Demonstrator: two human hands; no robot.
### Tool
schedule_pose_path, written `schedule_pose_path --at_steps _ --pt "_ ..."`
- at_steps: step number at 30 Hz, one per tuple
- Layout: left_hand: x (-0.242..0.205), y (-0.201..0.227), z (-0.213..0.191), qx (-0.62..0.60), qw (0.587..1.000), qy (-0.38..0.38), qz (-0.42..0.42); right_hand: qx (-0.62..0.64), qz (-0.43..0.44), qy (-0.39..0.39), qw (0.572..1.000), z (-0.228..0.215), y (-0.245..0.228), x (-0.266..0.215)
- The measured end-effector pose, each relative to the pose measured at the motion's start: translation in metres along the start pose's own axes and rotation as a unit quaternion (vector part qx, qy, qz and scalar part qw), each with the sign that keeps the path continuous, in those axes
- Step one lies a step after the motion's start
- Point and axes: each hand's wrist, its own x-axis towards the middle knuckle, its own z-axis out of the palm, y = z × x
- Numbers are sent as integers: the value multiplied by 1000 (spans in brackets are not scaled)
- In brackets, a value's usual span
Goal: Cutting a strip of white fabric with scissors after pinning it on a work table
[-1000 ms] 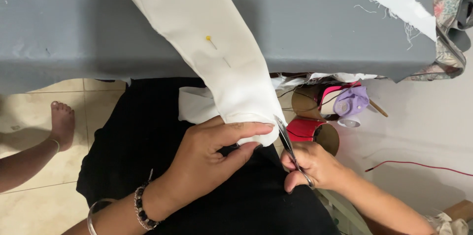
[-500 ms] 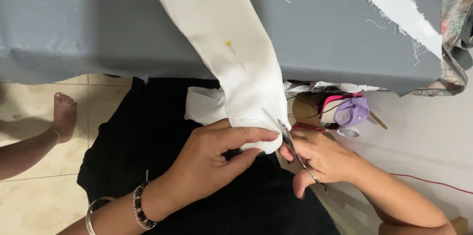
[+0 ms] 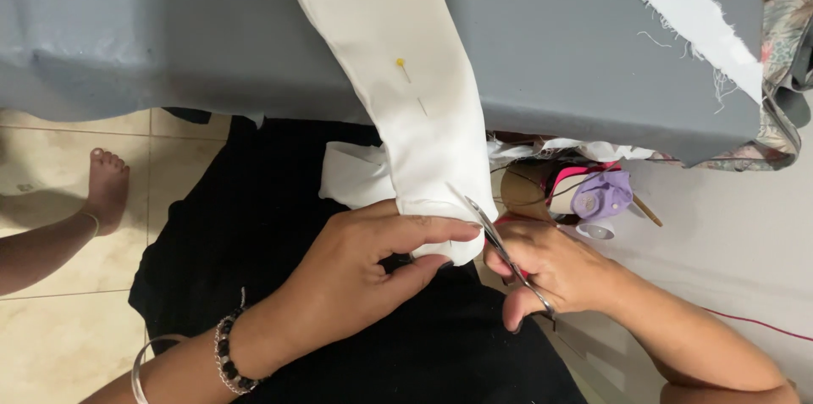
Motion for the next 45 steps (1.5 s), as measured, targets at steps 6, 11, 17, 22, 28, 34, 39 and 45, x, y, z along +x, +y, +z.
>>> schedule_pose_path --at_steps 6,11,17,22,28,34,39,45 --pt "0 1 -7 17 1000 -21 -9 37 -21 -18 999 -3 3 0" --pt "0 -3 -10 16 999 -43 -12 51 -38 -29 998 -5 4 0" --pt "-1 -7 -11 4 999 -29 13 32 10 -69 997 -2 16 -11" --pt "-2 -9 -13 -1 999 -49 -12 35 -10 -77 996 -6 15 -10" --pt "-1 -7 -19 -20 998 -66 -7 42 -24 -94 994 -14 14 -8" --pt "-4 -10 -19 -23 997 -70 -23 31 8 -107 994 -18 20 -14" --pt "-3 -11 -19 -27 997 -65 -16 35 3 -117 992 -22 20 -14" --pt "-3 -8 -20 -39 998 -53 2 28 14 -130 991 -24 22 -13"
